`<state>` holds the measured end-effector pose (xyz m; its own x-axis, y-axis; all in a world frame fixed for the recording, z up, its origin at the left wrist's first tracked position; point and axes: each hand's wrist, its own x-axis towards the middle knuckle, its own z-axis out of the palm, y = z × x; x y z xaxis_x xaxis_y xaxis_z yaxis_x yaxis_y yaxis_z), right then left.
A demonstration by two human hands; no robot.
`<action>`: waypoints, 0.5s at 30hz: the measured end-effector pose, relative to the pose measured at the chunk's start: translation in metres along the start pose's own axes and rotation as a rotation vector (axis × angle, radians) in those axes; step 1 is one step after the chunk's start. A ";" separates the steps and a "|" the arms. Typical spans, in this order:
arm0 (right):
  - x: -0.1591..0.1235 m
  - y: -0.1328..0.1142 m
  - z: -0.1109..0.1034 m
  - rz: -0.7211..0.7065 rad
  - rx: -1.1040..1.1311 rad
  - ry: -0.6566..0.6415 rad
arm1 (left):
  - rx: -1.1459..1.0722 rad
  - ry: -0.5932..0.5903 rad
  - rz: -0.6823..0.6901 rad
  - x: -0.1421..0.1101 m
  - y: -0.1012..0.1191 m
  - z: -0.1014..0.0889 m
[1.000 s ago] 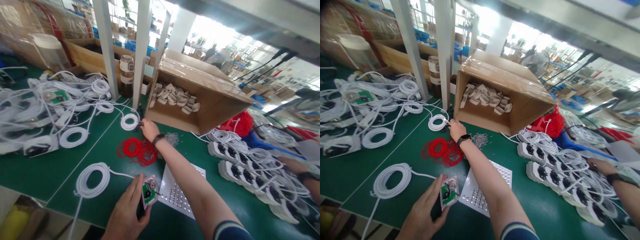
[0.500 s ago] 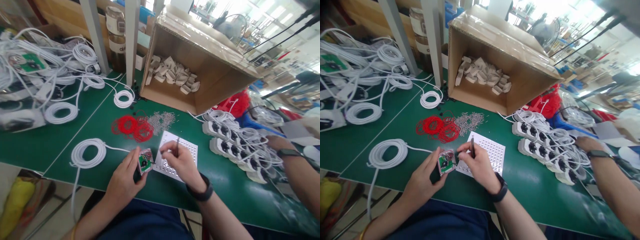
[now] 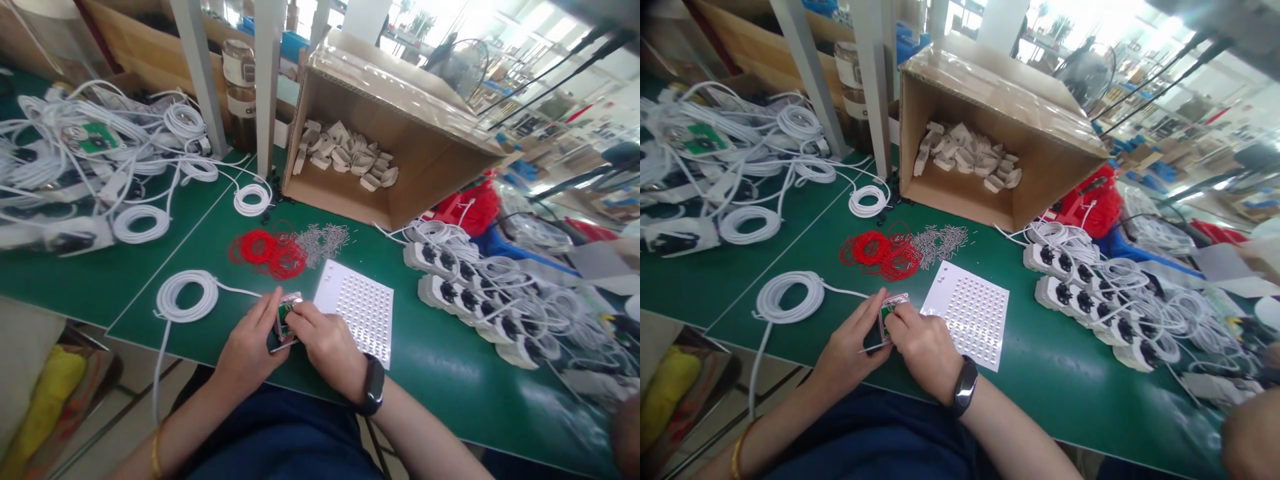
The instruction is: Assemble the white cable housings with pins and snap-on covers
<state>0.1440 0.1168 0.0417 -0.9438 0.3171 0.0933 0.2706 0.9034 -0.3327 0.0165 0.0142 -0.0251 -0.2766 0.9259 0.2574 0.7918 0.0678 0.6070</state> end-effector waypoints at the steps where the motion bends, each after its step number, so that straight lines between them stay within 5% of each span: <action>1: 0.002 -0.002 -0.005 -0.024 -0.051 -0.045 | -0.002 0.001 0.005 0.000 0.000 0.000; 15: 0.013 -0.012 0.000 0.283 -0.081 -0.001 | -0.015 0.032 -0.006 0.005 0.001 0.000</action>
<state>0.1279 0.1097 0.0466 -0.8291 0.5590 0.0062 0.5370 0.7995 -0.2692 0.0164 0.0192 -0.0232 -0.2985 0.9133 0.2771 0.7818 0.0675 0.6198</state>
